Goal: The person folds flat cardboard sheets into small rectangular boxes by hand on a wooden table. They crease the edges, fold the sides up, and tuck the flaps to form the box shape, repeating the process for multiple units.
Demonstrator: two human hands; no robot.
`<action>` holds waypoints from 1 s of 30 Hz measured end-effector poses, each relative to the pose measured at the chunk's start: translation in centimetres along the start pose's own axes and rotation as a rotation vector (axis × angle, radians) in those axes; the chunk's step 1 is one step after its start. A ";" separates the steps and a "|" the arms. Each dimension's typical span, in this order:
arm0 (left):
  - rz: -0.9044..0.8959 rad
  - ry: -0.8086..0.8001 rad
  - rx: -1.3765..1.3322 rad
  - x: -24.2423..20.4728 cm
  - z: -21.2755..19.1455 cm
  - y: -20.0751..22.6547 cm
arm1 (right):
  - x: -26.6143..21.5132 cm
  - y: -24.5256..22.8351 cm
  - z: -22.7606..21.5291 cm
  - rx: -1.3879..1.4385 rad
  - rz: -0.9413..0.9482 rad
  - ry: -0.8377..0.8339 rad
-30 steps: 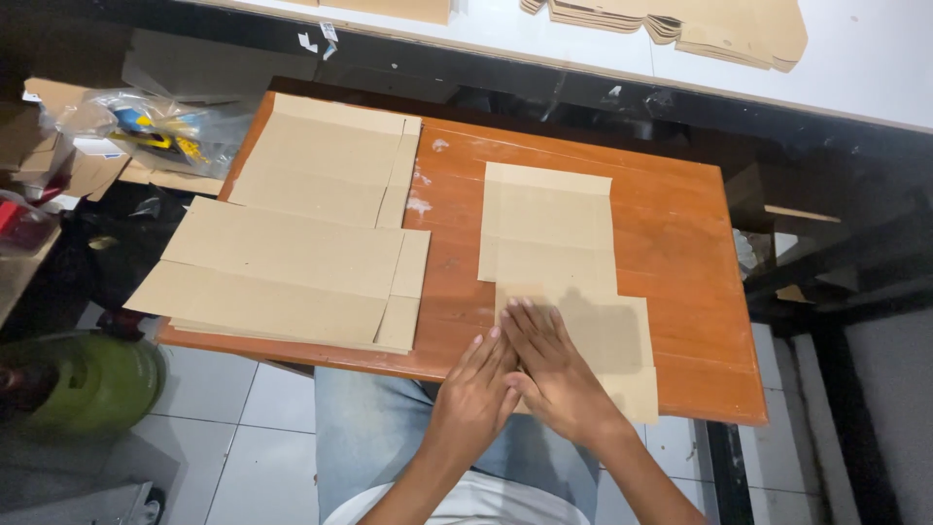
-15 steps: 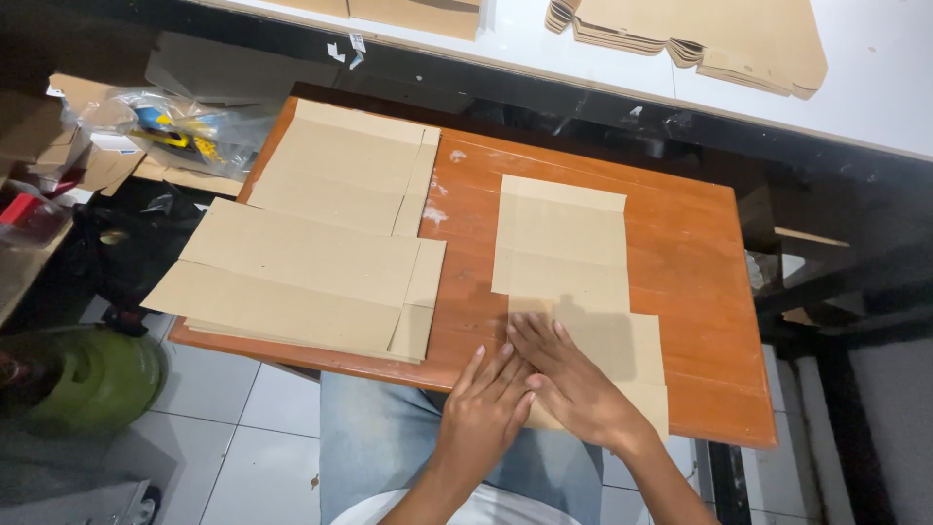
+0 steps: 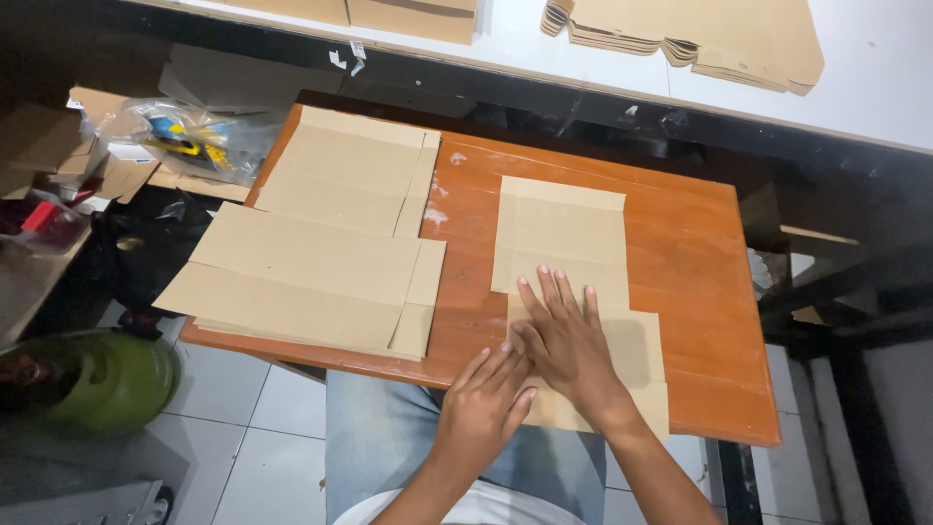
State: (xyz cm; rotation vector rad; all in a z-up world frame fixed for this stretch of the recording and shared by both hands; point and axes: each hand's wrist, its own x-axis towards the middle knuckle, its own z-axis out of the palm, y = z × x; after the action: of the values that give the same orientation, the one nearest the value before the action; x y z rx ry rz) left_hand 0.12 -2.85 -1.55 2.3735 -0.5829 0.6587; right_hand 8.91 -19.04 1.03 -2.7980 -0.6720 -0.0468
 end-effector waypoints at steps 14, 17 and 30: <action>-0.260 -0.059 0.318 3.5 0.9 -2.8 | -10.5 -0.8 1.2 -0.184 -0.197 0.159; -0.257 -0.107 0.255 3.7 1.7 -2.6 | -10.5 -0.7 0.6 -0.090 -0.216 0.139; -0.116 -0.131 0.122 3.2 3.1 -1.0 | -7.2 0.4 -7.1 0.595 -0.150 -0.368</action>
State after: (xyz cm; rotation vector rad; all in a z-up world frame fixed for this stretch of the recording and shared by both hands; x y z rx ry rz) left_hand 4.14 -4.89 -2.27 2.5569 -0.4675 0.5039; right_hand 2.87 -24.38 7.17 -2.1913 -0.8137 0.5567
